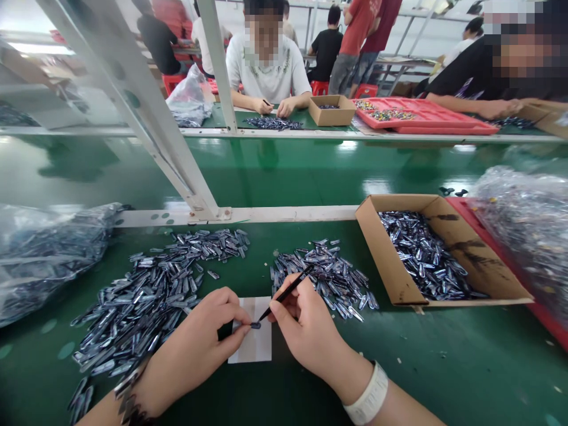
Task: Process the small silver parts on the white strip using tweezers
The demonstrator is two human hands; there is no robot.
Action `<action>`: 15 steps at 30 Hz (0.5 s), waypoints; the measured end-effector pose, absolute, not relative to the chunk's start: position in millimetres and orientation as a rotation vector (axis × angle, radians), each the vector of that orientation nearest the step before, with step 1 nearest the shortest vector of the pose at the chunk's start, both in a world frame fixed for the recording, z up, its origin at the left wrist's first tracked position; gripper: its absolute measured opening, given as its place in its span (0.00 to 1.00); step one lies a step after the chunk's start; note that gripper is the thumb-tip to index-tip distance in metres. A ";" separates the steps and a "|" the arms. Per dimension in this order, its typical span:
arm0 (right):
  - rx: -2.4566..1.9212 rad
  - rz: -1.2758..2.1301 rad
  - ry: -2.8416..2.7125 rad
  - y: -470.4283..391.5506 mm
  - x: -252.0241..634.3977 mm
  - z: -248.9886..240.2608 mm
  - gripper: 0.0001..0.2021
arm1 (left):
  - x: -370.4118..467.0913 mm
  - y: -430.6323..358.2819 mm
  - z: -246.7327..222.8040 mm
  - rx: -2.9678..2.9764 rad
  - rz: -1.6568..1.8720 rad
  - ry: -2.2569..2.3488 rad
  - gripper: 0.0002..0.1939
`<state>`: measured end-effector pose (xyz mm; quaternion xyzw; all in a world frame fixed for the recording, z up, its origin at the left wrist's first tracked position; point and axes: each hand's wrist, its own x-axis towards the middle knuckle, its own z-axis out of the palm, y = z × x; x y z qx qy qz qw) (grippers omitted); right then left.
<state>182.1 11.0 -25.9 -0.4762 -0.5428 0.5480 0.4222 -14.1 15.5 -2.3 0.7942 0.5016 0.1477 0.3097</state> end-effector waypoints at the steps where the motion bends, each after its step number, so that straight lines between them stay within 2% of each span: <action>1: -1.192 1.369 -1.361 10.8 182.0 -25.7 0.09 | -14.2 15.4 -2.3 2.100 0.393 1.324 0.09; 15: -1.142 1.350 -1.416 7.2 183.6 -31.3 0.05 | -15.2 11.9 1.5 2.290 0.326 1.259 0.11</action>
